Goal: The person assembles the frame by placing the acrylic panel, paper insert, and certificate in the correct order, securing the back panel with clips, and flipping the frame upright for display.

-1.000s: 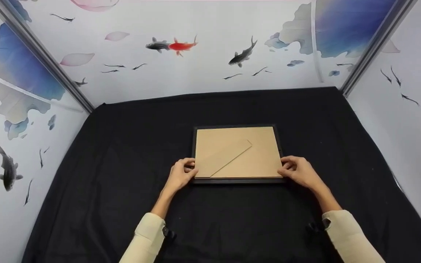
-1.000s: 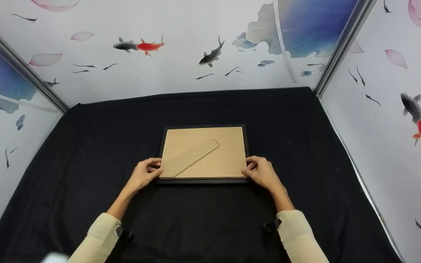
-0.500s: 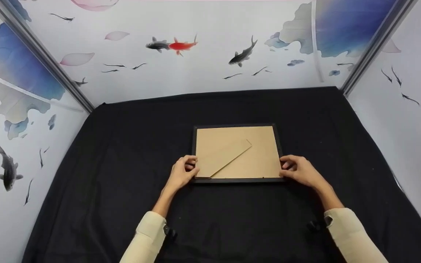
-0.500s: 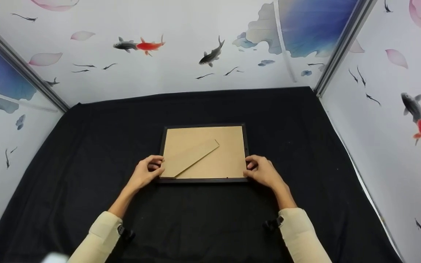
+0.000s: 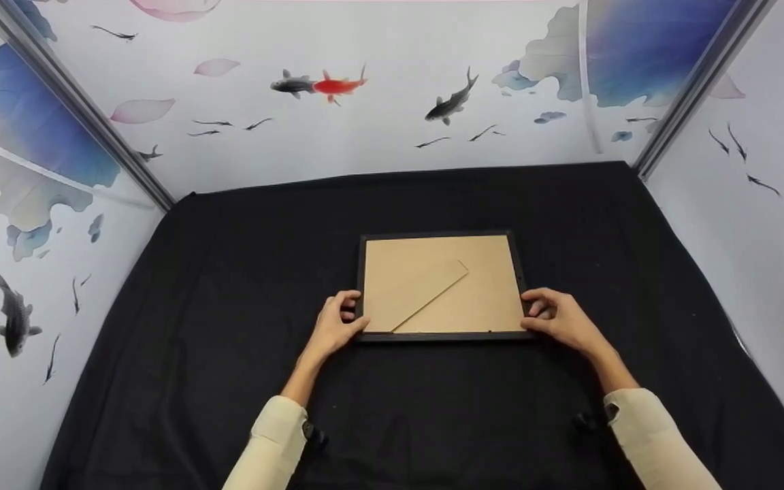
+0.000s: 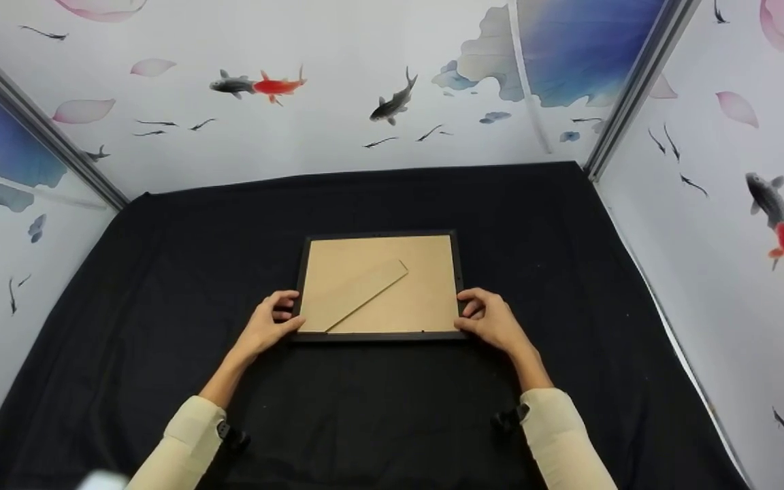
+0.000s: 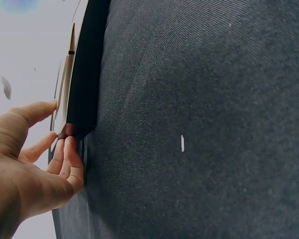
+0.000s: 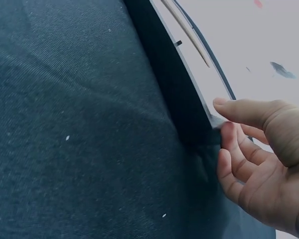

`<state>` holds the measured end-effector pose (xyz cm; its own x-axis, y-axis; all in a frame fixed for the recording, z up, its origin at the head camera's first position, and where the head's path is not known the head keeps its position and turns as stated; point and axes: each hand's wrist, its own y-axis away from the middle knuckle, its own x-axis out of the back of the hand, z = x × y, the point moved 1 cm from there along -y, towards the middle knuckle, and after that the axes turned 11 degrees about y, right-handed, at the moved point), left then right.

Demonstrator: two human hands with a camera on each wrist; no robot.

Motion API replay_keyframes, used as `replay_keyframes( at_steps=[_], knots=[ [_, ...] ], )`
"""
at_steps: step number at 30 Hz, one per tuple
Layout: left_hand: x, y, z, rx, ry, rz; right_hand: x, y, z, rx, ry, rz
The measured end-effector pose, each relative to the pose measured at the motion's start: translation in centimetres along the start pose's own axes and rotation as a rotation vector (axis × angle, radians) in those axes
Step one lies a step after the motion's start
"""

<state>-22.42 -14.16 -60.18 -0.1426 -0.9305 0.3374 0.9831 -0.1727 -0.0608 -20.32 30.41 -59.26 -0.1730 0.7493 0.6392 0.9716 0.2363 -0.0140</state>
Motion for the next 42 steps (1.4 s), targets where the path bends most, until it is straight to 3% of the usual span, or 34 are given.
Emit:
replay_keyframes(
  at_steps=[5, 16, 20, 25, 29, 34, 42],
  knots=[
    [-0.1, 0.0, -0.2, -0.009, 0.011, 0.005, -0.2, 0.0, 0.4, 0.01, -0.043, 0.011],
    [-0.3, 0.1, -0.6, 0.023, 0.034, 0.023, -0.4, 0.1, 0.6, 0.026, -0.029, 0.037],
    [-0.4, 0.2, -0.6, 0.033, 0.036, 0.024, -0.8, 0.3, 0.2, 0.097, -0.01, 0.11],
    [-0.3, 0.2, -0.7, 0.026, 0.033, 0.013, -1.8, -0.1, -0.9, 0.251, 0.063, 0.174],
    [-0.3, 0.1, -0.8, 0.007, 0.014, -0.007, -2.5, -0.9, -1.7, 0.276, 0.162, 0.095],
    [-0.4, 0.0, -0.7, -0.011, 0.003, -0.034, -3.2, -1.3, -2.2, 0.215, 0.287, -0.023],
    [0.0, 0.1, -0.4, -0.009, 0.008, -0.054, -3.4, -2.0, -2.3, 0.21, 0.289, -0.06]
  ],
)
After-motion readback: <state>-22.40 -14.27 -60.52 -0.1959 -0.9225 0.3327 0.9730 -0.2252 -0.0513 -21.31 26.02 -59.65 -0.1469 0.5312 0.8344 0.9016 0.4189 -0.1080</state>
